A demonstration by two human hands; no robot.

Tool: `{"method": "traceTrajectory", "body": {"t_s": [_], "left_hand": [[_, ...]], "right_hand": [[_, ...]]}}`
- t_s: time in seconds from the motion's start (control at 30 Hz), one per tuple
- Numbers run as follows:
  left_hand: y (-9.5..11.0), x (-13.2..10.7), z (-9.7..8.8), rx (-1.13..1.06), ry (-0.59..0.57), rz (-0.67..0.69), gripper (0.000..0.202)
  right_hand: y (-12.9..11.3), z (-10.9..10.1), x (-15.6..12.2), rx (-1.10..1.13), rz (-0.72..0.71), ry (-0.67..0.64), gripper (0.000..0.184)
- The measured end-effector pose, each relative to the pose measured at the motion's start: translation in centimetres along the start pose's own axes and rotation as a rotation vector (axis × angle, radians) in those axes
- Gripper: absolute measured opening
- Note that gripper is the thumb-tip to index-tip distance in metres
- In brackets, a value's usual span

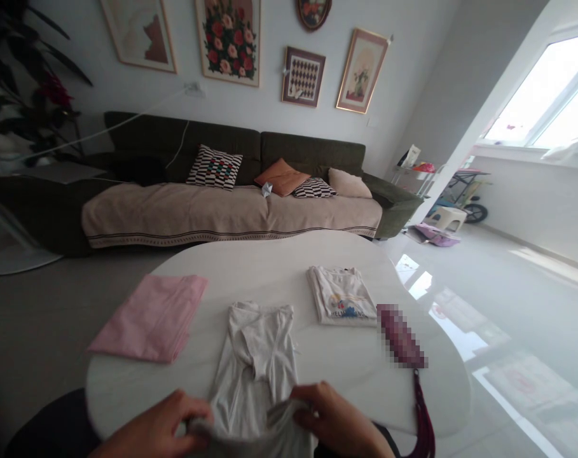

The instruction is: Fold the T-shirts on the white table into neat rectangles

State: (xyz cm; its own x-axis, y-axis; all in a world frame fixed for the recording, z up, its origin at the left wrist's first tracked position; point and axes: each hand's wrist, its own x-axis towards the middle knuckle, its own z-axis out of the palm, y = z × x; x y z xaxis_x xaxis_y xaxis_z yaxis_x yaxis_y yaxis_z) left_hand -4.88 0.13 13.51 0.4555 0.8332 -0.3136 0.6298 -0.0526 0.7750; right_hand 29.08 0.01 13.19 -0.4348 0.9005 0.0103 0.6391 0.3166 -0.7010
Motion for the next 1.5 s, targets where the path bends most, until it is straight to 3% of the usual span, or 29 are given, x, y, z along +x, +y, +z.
{"method": "traceTrajectory", "body": {"t_s": [0.1,0.17,0.23,0.3,0.37,0.57,0.7,0.8,0.97,1.07,1.13,1.2,1.27,1.33,1.4,1.5], "left_hand": [[1.1,6.9,-3.8,-0.058,0.144,0.142,0.026],[0.7,12.2,-4.9,-0.090,0.353,0.025,0.023],[-0.5,16.4,-5.0,-0.099,0.452,-0.103,0.013],[-1.9,18.7,-4.7,-0.091,0.477,-0.151,0.008],[-3.0,19.5,-4.4,-0.080,0.478,-0.146,0.008],[-4.0,19.0,-4.6,-0.014,0.530,-0.163,0.017],[-3.7,19.6,-4.1,0.024,0.592,-0.229,0.022],[-2.7,19.7,-4.9,-0.028,0.549,-0.214,0.016],[1.2,16.6,-8.8,-0.156,0.584,0.023,0.028],[3.5,13.4,-9.5,-0.231,0.611,0.268,0.027],[4.0,11.4,-8.3,-0.215,0.611,0.368,0.019],[3.4,9.5,-5.9,-0.130,0.575,0.354,0.013],[2.1,7.8,-3.1,-0.009,0.452,0.275,0.018],[0.8,6.7,-0.6,0.104,0.252,0.197,0.022],[0.3,6.6,0.6,0.150,0.129,0.153,0.022],[1.4,9.5,0.5,0.174,0.233,0.207,0.028]], "right_hand": [[0.4,-2.8,7.3,0.089,0.153,0.080,0.016],[1.4,-2.8,12.1,0.083,0.251,0.111,0.012],[2.7,-1.7,15.5,0.043,0.309,0.131,0.006],[3.9,-0.5,17.2,-0.002,0.351,0.154,0.011],[4.9,0.4,17.7,-0.027,0.380,0.177,0.015],[6.1,1.0,17.6,-0.052,0.431,0.282,0.007],[5.0,1.5,18.2,-0.050,0.434,0.352,0.022],[3.6,0.1,18.8,-0.002,0.380,0.363,0.014],[0.3,-5.0,17.3,0.088,0.201,0.459,0.018],[-1.4,-6.2,14.2,0.111,0.011,0.585,0.018],[-1.6,-5.2,11.7,0.055,-0.100,0.668,0.014],[-0.7,-3.2,9.1,-0.052,-0.114,0.670,0.014],[0.9,-0.8,6.6,-0.161,-0.065,0.541,0.019],[2.2,1.2,4.5,-0.250,-0.024,0.349,0.022],[2.2,2.7,3.6,-0.295,0.019,0.253,0.020],[-0.8,5.1,4.7,-0.287,0.083,0.316,0.020]]}}
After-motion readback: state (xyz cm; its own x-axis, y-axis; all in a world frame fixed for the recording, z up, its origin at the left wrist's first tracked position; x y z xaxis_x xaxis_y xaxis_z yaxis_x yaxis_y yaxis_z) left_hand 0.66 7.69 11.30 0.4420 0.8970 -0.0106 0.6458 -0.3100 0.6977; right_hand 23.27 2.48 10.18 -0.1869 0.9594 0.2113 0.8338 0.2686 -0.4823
